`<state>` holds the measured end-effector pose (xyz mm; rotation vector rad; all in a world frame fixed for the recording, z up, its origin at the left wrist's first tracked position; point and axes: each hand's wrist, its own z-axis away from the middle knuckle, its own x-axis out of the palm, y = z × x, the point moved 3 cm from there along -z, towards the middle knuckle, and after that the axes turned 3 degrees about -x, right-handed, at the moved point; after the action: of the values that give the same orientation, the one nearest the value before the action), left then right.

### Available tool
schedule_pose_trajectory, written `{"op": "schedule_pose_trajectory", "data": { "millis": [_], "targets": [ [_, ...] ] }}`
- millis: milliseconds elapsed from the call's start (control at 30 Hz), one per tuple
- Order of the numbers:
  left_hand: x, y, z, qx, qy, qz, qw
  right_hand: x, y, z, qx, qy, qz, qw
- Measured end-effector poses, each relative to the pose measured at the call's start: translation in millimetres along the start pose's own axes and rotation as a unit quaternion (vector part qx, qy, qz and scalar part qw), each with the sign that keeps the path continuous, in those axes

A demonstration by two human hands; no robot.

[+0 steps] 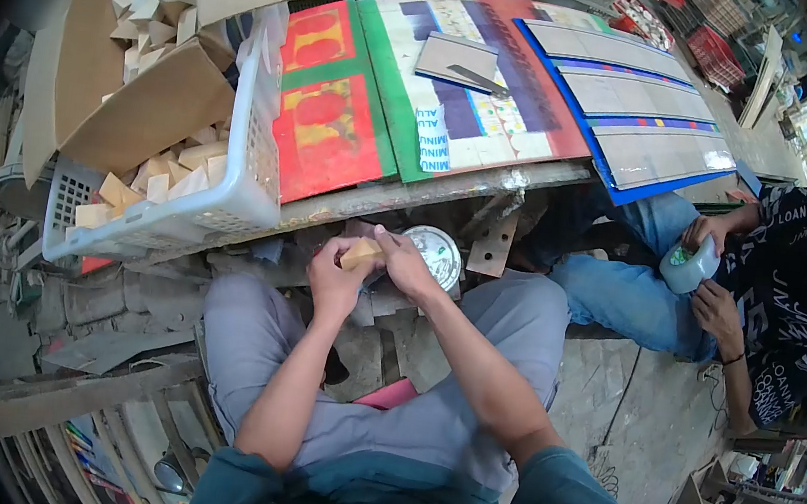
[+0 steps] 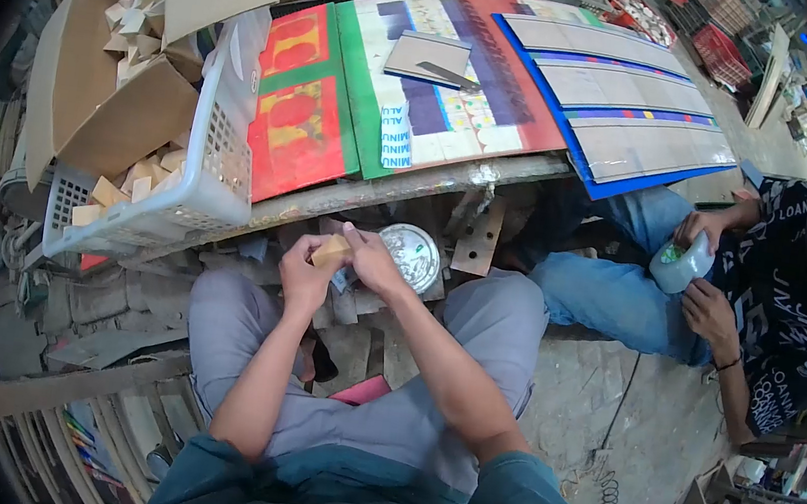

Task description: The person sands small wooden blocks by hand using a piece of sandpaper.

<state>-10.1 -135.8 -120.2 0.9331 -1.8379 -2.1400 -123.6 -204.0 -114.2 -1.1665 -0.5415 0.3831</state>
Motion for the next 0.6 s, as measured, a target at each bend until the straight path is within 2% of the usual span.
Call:
{"op": "schedule_pose_trajectory", "data": {
  "millis": [33, 100, 167, 233, 300, 367, 433, 467, 500, 533, 567, 600],
  "targets": [
    [-1.2, 7.6, 1.0, 0.002, 0.011, -0.006, 1.0, -0.6, -3.5, 2.5, 0.024, 0.013, 0.037, 0.999],
    [-8.8, 8.6, -7.0, 0.0, 0.052, -0.028, 0.998, 0.2, -7.0, 5.9, 0.001, 0.001, 0.064, 0.998],
    [-22.2, -9.3, -18.4, 0.008, 0.117, -0.084, 0.99, 3.0, -6.2, 4.0, -0.071, -0.006, 0.033, 0.997],
    [-23.9, 1.9, -14.4, -0.009, 0.113, -0.059, 0.992, -0.7, -8.7, 4.8, -0.072, -0.016, 0.038, 0.997],
    [-13.5, 19.0, -1.0, 0.009, 0.073, -0.002, 0.997, -8.4, -10.4, 8.0, 0.037, -0.034, -0.018, 0.999],
    [0.7, 9.1, 4.8, 0.032, 0.048, -0.024, 0.998, -3.2, -20.3, 10.4, 0.031, -0.037, -0.068, 0.997],
    [-5.6, 13.7, 0.3, 0.043, 0.054, -0.047, 0.997, -3.6, -24.8, 11.8, 0.013, -0.015, 0.014, 1.0],
    [-15.7, -1.9, -9.3, 0.003, 0.086, -0.051, 0.995, -8.7, -25.8, 9.3, 0.017, -0.013, 0.097, 0.995],
    [-27.4, -4.5, -18.8, -0.034, 0.12, -0.055, 0.991, -12.8, -24.4, 8.9, 0.016, -0.016, 0.101, 0.995],
    [-34.6, 5.1, -19.6, -0.053, 0.115, -0.05, 0.991, -15.5, -19.7, 7.6, 0.051, -0.024, -0.051, 0.997],
    [-32.3, -3.6, -22.1, -0.05, 0.119, -0.053, 0.99, -15.4, -15.3, 6.1, 0.085, -0.033, -0.203, 0.975],
    [-24.4, -21.6, -26.1, -0.03, 0.093, 0.02, 0.995, -14.7, -14.1, 4.1, 0.078, -0.026, -0.243, 0.967]
  ]
}}
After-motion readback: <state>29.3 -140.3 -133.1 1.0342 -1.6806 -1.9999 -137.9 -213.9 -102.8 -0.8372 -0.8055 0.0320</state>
